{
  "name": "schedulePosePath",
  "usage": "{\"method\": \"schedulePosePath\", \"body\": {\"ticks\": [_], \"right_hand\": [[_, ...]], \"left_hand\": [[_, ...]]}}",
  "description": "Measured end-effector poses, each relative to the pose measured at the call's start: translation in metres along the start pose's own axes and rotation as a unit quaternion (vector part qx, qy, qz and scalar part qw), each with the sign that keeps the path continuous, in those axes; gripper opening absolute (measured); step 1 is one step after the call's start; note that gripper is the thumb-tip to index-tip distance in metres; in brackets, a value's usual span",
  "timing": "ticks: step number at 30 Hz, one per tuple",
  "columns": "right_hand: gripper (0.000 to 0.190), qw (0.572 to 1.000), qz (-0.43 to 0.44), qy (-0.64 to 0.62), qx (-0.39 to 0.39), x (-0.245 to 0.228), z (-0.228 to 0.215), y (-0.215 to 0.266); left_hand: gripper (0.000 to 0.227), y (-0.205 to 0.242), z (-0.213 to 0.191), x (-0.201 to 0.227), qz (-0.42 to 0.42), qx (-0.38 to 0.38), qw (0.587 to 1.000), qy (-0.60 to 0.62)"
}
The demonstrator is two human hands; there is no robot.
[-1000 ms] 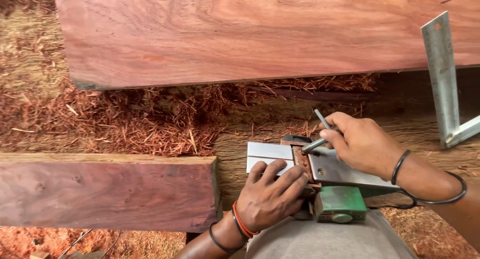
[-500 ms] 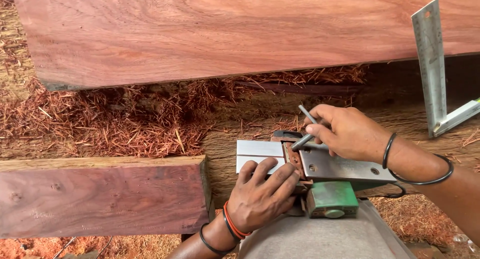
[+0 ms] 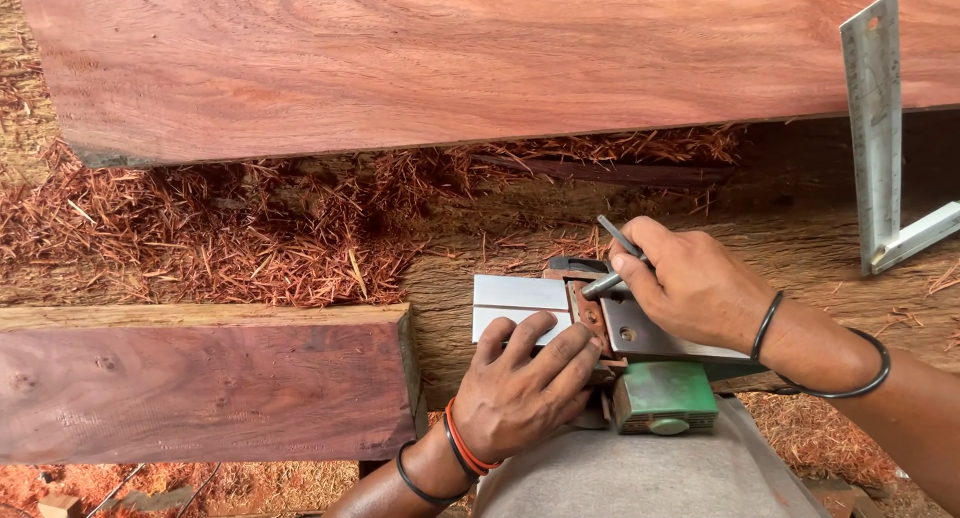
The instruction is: Adjusting and calibrating a power planer using a square and a metal bar.
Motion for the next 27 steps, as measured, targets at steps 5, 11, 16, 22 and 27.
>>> {"method": "schedulePosePath", "body": {"ticks": [5,11,16,22,27], "right_hand": [[0.025,0.999,-0.026,0.016,0.031,0.011,0.014,-0.002],[0.031,0.994,-0.087,0.023,0.067,0.023,0.023,-0.005],[0.025,0.986,-0.148,-0.019,0.073,0.023,0.021,-0.006],[0.025,0.988,-0.135,-0.042,0.062,0.017,0.011,-0.005],[0.027,0.999,-0.009,-0.021,0.039,0.011,-0.002,0.008]], "left_hand": [[0.049,0.0,0.0,0.0,0.001,-0.003,1.0,0.005],[0.049,0.002,0.001,-0.001,0.001,-0.001,1.0,0.004],[0.05,0.001,0.002,-0.002,0.002,-0.005,1.0,0.002],[0.05,0.0,0.0,-0.001,0.0,0.0,1.0,0.004],[0.05,0.001,0.001,-0.001,0.005,0.001,1.0,0.0]]}}
Point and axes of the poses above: each hand's wrist, its own y-axis away from the middle knuckle, its own z-axis out of the palm, x = y × z, the point moved 1 cm from there along -y, towards the middle knuckle, and after that the axes turned 4 degrees about x, right-handed, at the moved point
